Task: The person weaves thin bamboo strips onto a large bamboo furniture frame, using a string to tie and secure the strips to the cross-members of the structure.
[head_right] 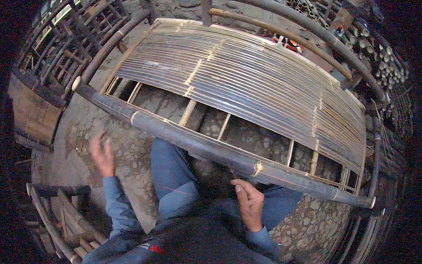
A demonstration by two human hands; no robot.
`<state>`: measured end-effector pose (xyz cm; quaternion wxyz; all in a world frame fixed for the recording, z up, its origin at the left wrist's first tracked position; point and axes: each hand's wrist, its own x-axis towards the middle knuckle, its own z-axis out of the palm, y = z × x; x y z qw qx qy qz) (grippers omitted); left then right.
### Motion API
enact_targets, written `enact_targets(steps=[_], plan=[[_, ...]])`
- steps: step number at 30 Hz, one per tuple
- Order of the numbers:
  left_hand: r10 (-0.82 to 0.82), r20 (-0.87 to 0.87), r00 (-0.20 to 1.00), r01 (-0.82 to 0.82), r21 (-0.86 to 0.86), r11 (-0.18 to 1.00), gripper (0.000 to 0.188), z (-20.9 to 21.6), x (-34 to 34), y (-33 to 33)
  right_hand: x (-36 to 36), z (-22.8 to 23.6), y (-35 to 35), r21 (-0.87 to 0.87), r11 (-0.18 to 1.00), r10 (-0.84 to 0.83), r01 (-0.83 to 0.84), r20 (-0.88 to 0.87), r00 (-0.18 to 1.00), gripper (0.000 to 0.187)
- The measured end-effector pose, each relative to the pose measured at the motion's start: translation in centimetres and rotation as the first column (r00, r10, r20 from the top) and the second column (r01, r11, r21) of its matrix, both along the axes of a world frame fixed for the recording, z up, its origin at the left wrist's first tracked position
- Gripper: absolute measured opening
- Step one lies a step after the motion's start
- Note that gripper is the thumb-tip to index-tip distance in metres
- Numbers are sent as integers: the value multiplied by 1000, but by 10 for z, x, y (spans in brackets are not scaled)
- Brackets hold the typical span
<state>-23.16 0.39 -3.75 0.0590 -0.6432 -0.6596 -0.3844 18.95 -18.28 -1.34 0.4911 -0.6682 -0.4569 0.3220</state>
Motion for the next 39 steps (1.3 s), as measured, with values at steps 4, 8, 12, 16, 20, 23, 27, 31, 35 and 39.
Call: enact_targets(steps=[4,8,12,16,20,23,27,31,35,39], plan=[[-666,422,615,770,-140,622,28,38,183,28,48,49,-22,-107,993,-37,57,180,983,19],[-793,373,481,853,-408,326,22,-6,253,64,83,71,-27,518,814,19,262,-474,880,19],[-794,370,482,827,-491,273,29,-24,274,76,110,75,-14,649,760,-187,-29,261,947,19],[-699,547,461,836,-531,135,24,-45,259,90,73,98,89,0,976,217,-217,47,975,6],[-680,479,555,812,-491,317,12,-62,267,90,76,12,164,-230,886,463,-402,457,760,20],[-667,154,729,578,-662,478,40,-40,286,78,83,-47,202,-471,782,623,-409,570,536,20],[-663,109,740,410,-856,316,38,-30,300,85,63,-89,221,-408,710,687,-574,224,691,14],[-589,115,800,392,-844,366,19,-48,302,89,67,-99,217,-348,730,637,-587,37,770,15],[-593,373,713,665,-628,405,9,-40,283,87,72,-63,208,-366,787,565,-497,105,818,19],[-476,824,308,951,-270,148,11,-37,272,84,81,-21,177,-170,858,180,-484,-784,594,26]])
